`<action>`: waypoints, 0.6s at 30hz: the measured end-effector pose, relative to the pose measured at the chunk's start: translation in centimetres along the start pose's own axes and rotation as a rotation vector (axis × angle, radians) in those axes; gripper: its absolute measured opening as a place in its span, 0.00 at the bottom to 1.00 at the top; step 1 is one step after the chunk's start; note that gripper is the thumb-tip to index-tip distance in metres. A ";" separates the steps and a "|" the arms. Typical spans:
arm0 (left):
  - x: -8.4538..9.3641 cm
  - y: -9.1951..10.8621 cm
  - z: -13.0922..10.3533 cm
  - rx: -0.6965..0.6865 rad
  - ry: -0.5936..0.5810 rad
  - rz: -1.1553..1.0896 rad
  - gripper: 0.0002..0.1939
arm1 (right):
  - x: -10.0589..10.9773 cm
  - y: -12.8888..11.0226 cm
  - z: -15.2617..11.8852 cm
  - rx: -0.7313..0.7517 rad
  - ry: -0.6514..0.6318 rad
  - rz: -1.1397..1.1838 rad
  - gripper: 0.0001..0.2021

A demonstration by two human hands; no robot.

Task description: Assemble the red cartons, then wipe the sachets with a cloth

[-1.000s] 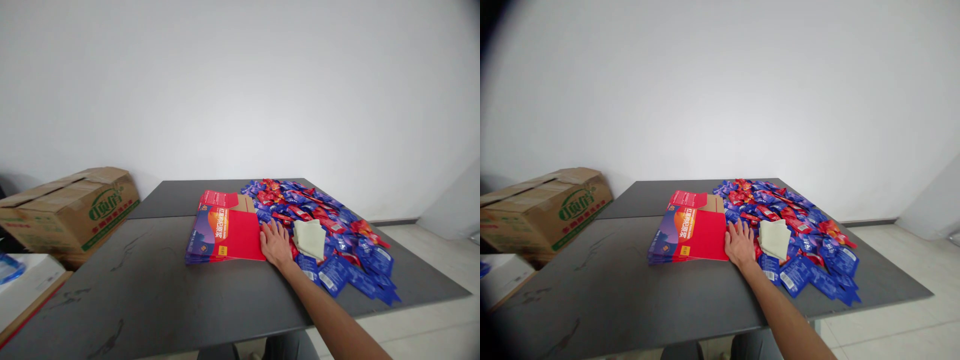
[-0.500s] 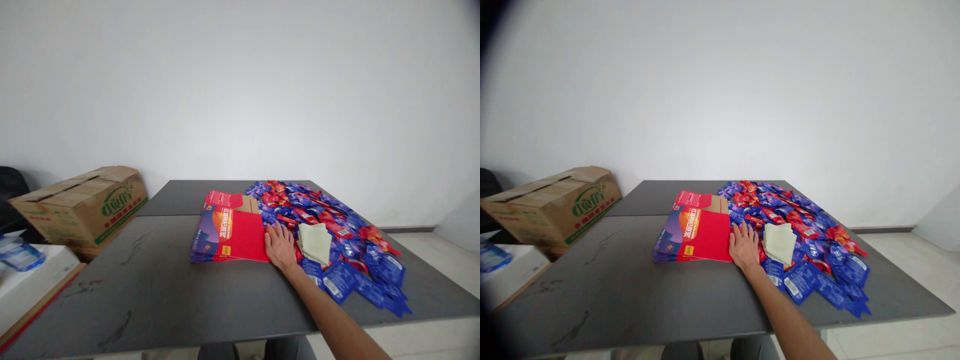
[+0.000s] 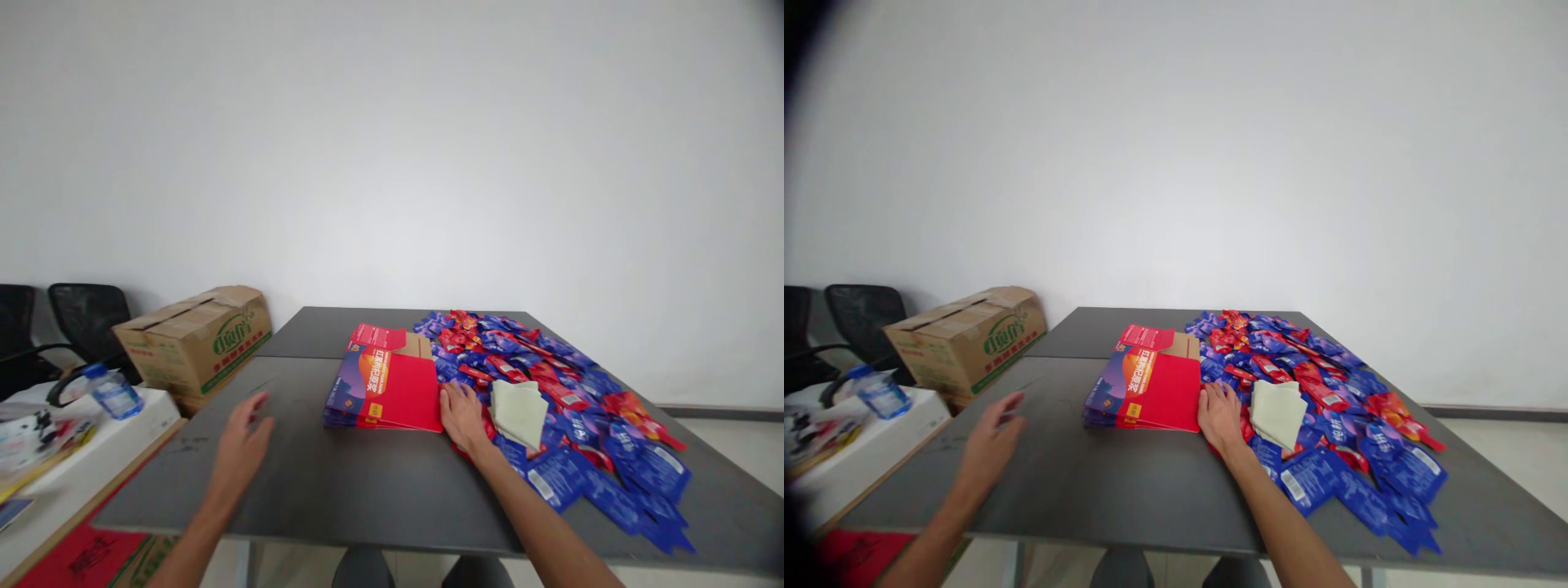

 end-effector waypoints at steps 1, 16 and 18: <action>-2.4 1.8 0.3 -0.031 -0.048 -0.010 0.27 | 0.2 -0.2 -0.1 -0.001 -0.009 0.017 0.23; -13.9 10.8 -0.3 0.072 -0.328 -0.247 0.21 | -0.1 -0.4 -2.0 -0.148 0.054 0.274 0.27; -14.6 11.1 -1.4 0.148 -0.406 -0.463 0.21 | 0.8 0.4 -2.1 -0.185 0.143 0.438 0.28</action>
Point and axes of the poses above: each hand's wrist, its own z-axis towards the middle knuckle, its own x-axis out of the back of the hand, y = z × x, the point moved 8 cm from there along z, towards the middle knuckle, and after that the axes turned 10 degrees about z, right-handed, at the moved point
